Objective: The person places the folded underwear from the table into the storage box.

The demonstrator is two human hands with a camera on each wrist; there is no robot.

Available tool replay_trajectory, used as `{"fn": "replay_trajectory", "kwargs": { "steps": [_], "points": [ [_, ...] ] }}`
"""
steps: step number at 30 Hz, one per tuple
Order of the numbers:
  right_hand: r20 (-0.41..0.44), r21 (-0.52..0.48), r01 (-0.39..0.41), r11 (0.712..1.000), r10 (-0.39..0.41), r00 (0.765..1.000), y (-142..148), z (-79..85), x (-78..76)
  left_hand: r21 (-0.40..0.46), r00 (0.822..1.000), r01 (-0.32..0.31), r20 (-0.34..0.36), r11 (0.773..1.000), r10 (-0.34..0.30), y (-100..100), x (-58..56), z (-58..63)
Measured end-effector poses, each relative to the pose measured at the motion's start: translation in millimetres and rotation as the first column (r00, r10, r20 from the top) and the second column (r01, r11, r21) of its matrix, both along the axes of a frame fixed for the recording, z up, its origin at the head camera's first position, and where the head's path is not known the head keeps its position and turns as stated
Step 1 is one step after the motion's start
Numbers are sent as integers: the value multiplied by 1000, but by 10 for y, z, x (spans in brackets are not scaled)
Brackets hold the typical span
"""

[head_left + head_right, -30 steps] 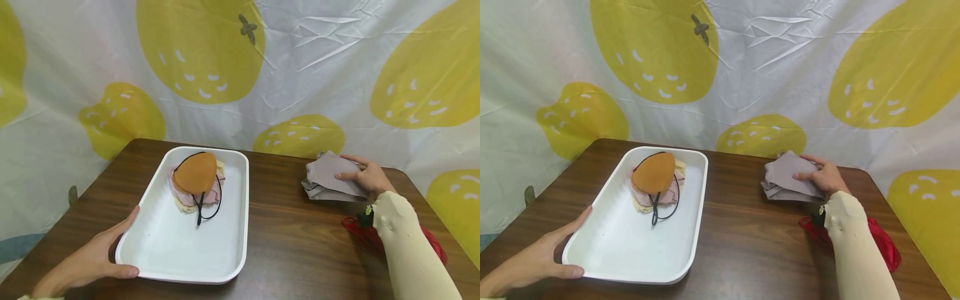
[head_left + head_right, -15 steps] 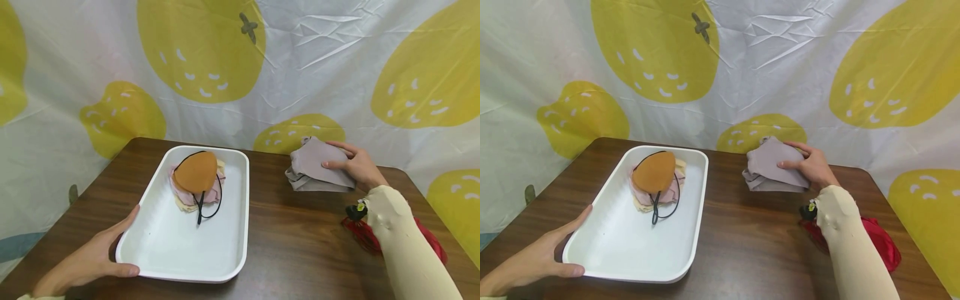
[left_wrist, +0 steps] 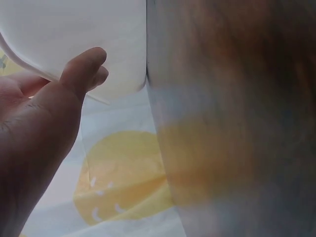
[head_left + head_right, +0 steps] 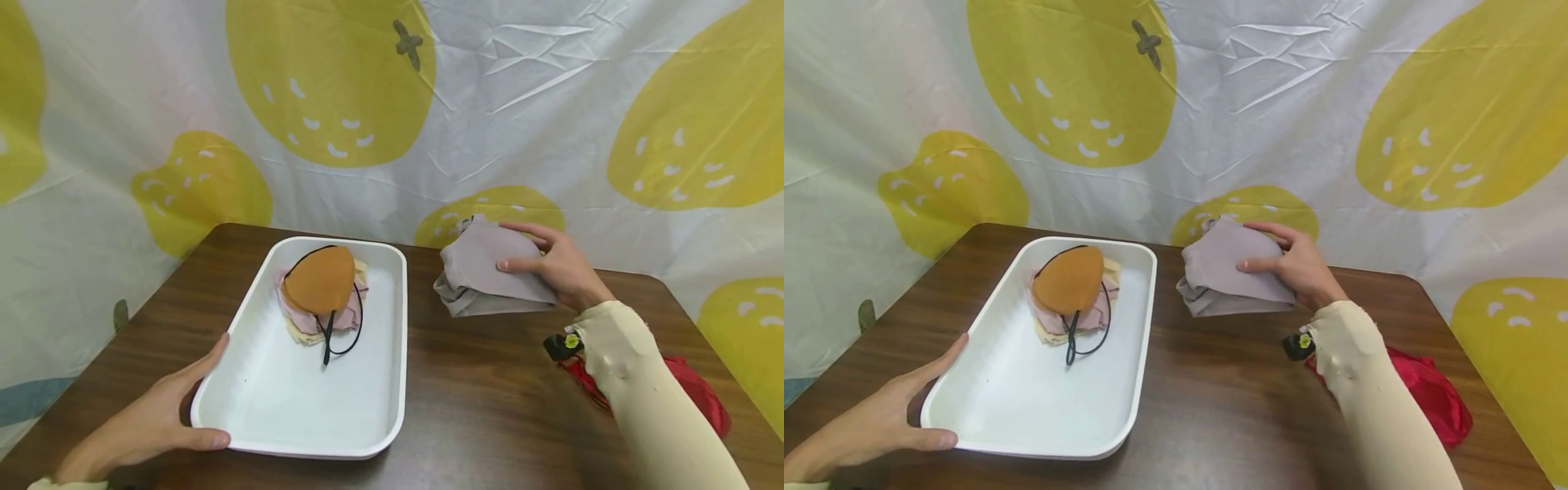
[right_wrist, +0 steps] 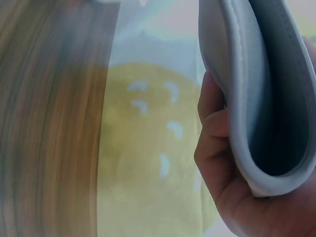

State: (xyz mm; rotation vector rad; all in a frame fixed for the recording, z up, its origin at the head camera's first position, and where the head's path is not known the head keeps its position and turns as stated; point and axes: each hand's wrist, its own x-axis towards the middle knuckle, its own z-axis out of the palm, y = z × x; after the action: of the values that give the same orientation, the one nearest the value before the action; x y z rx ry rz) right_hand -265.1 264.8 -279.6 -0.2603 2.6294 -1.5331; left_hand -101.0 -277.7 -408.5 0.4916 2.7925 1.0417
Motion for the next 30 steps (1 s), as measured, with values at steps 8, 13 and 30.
{"fn": "replay_trajectory", "kwargs": {
  "steps": [8,13,30],
  "points": [
    [24,-100,-57,993,60,998,-287,-1,60,-18,999,10,-43,1000,-11,-33,1,7],
    [25,-93,-114,989,117,993,-448,-4,109,-18,999,16,-41,1000,-17,-48,-4,9],
    [17,-52,-212,976,213,977,-993,-148,234,-29,1000,9,-17,1000,-9,-50,-11,22]
  ]
}}
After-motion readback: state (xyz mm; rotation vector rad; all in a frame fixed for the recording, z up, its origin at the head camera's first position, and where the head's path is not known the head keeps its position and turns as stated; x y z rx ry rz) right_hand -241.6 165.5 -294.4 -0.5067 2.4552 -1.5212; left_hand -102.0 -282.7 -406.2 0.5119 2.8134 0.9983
